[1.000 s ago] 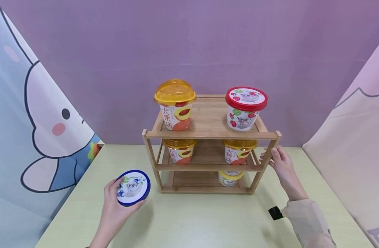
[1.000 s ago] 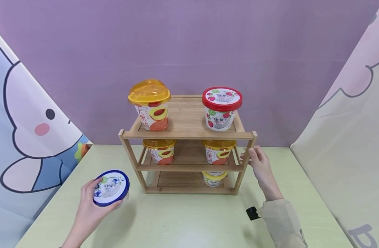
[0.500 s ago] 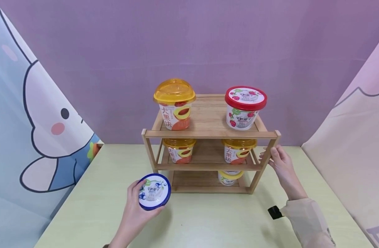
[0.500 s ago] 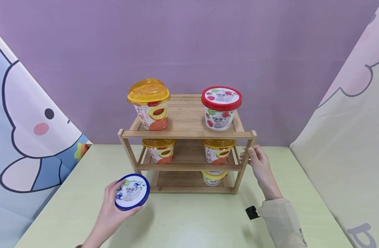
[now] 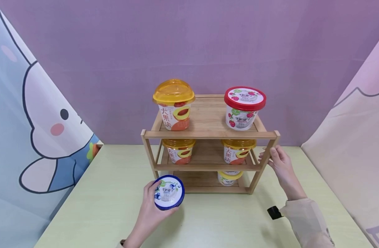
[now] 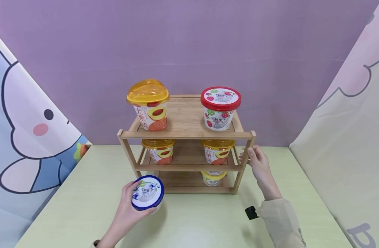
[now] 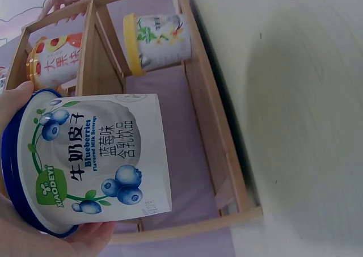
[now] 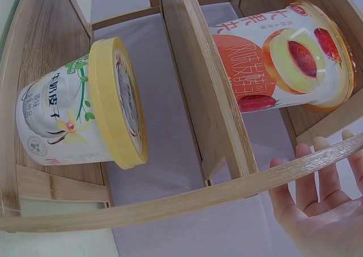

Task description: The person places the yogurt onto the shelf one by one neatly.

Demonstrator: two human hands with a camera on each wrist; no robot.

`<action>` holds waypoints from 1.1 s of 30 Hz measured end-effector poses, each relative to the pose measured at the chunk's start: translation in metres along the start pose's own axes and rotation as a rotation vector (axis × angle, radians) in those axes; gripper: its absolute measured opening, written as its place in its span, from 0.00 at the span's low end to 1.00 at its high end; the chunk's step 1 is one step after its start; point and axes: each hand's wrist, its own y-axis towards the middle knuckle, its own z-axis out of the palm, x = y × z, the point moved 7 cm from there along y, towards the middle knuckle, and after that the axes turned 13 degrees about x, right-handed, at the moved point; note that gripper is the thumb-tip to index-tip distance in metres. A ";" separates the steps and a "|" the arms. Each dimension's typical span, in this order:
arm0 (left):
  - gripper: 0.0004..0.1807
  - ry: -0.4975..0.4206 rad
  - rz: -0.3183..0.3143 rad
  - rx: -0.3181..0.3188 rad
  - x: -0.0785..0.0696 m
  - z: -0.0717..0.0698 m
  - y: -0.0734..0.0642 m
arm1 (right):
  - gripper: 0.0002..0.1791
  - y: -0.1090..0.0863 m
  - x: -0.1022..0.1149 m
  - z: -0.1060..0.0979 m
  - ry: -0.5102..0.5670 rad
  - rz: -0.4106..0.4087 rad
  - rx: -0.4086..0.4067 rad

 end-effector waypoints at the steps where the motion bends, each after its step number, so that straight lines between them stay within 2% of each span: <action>1: 0.50 0.001 0.007 -0.005 0.000 0.002 0.001 | 0.18 0.000 0.000 0.000 0.004 0.003 -0.009; 3: 0.50 0.008 0.030 -0.014 -0.001 0.006 0.003 | 0.16 0.000 0.001 0.001 0.012 0.007 -0.020; 4: 0.49 0.009 0.041 -0.019 -0.001 0.008 0.004 | 0.15 -0.002 0.023 0.014 -0.039 0.038 -0.051; 8: 0.49 0.000 0.051 -0.024 -0.002 0.015 0.009 | 0.10 -0.002 0.030 0.019 -0.034 0.068 -0.076; 15: 0.50 -0.030 -0.008 0.006 0.000 0.025 0.018 | 0.13 -0.002 0.027 0.017 -0.049 0.078 -0.062; 16: 0.50 -0.036 -0.017 0.011 0.001 0.026 0.019 | 0.14 -0.002 0.024 0.015 -0.060 0.081 -0.057; 17: 0.50 -0.044 -0.026 0.013 0.001 0.028 0.021 | 0.13 -0.001 0.014 0.008 -0.026 0.045 -0.031; 19: 0.49 -0.060 -0.042 0.018 0.002 0.031 0.024 | 0.16 0.000 -0.001 -0.004 -0.030 0.048 -0.020; 21: 0.49 -0.072 -0.050 0.017 0.003 0.034 0.027 | 0.16 0.001 -0.022 -0.020 -0.004 0.050 -0.013; 23: 0.49 -0.090 -0.056 0.011 0.004 0.036 0.029 | 0.14 0.002 -0.050 -0.040 0.077 -0.010 0.023; 24: 0.49 -0.099 -0.060 0.008 0.004 0.037 0.030 | 0.14 0.002 -0.050 -0.040 0.054 0.020 0.004; 26: 0.49 -0.114 -0.071 0.004 0.005 0.039 0.032 | 0.13 0.003 -0.055 -0.044 0.101 -0.017 0.026; 28: 0.49 -0.136 -0.086 0.008 0.007 0.042 0.035 | 0.14 0.002 -0.044 -0.036 0.078 -0.022 0.019; 30: 0.49 -0.153 -0.098 0.012 0.009 0.043 0.038 | 0.16 0.000 -0.015 -0.014 0.008 0.026 -0.017; 32: 0.49 -0.168 -0.093 0.014 0.011 0.045 0.042 | 0.14 -0.001 0.010 0.004 -0.016 0.031 -0.036; 33: 0.49 -0.175 -0.091 0.017 0.011 0.045 0.044 | 0.14 -0.002 0.019 0.011 -0.037 0.062 -0.059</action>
